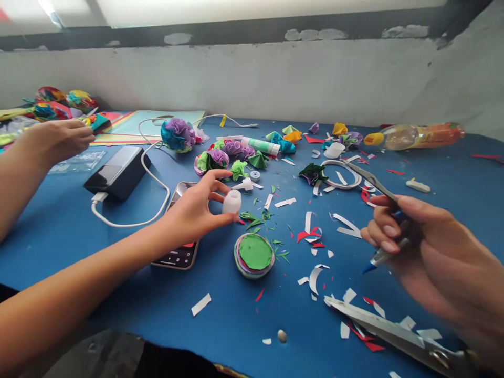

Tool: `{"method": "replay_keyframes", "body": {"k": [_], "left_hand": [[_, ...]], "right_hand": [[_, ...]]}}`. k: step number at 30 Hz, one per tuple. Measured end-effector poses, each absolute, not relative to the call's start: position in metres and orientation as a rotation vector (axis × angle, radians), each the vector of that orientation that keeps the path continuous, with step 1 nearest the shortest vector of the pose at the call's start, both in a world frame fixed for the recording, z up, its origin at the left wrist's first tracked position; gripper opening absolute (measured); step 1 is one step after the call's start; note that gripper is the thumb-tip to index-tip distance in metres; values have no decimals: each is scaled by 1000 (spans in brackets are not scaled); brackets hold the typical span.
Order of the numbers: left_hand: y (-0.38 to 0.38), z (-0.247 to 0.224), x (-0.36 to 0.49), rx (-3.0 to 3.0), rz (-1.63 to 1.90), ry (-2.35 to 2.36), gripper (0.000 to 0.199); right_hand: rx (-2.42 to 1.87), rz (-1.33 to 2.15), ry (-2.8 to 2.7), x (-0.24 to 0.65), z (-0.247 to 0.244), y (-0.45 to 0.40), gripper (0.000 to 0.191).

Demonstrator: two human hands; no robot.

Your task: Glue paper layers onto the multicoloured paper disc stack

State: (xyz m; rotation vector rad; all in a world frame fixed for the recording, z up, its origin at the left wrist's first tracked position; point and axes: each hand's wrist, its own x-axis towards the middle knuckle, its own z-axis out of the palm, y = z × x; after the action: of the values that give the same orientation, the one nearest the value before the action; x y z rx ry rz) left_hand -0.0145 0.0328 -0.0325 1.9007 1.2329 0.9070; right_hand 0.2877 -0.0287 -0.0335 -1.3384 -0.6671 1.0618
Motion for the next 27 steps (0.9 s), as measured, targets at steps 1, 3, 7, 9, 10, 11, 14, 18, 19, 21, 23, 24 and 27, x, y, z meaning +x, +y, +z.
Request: {"method": "replay_keyframes", "body": {"k": [1, 3, 7, 9, 10, 11, 14, 18, 19, 21, 23, 24, 27], "left_hand": [[33, -33, -16, 1936, 876, 1239, 69], [35, -32, -22, 2015, 844, 1246, 79], [36, -21, -34, 2264, 1048, 1129, 82], [30, -11, -34, 2474, 1276, 913, 59], [25, -7, -32, 2643, 1360, 751, 44], [19, -3, -29, 2825, 1287, 589, 29], [4, -2, -20, 3131, 806, 402, 20], [-3, -10, -15, 3271, 577, 405, 18], [-3, -12, -15, 3285, 573, 412, 18], [-3, -12, -15, 3310, 581, 437, 16], [-4, -10, -14, 3344, 575, 450, 13], [-5, -9, -13, 3370, 567, 447, 13], [-9, -8, -9, 3430, 562, 461, 14]], "right_hand": [[-1344, 1063, -685, 287, -33, -30, 44], [-1345, 1062, -708, 287, -33, -31, 44], [-1334, 1058, -730, 288, -34, -28, 43], [-1327, 1056, -741, 287, -34, -28, 41], [-1324, 1055, -749, 286, -34, -28, 41], [-1321, 1055, -754, 285, -34, -28, 40], [-1311, 1063, -770, 283, -33, -29, 40], [-1295, 1063, -770, 285, -35, -27, 35], [-1294, 1065, -767, 287, -36, -26, 34], [-1295, 1076, -763, 289, -38, -26, 33], [-1296, 1085, -760, 291, -40, -25, 30], [-1296, 1085, -758, 291, -40, -25, 28], [-1304, 1082, -758, 292, -41, -26, 21]]}}
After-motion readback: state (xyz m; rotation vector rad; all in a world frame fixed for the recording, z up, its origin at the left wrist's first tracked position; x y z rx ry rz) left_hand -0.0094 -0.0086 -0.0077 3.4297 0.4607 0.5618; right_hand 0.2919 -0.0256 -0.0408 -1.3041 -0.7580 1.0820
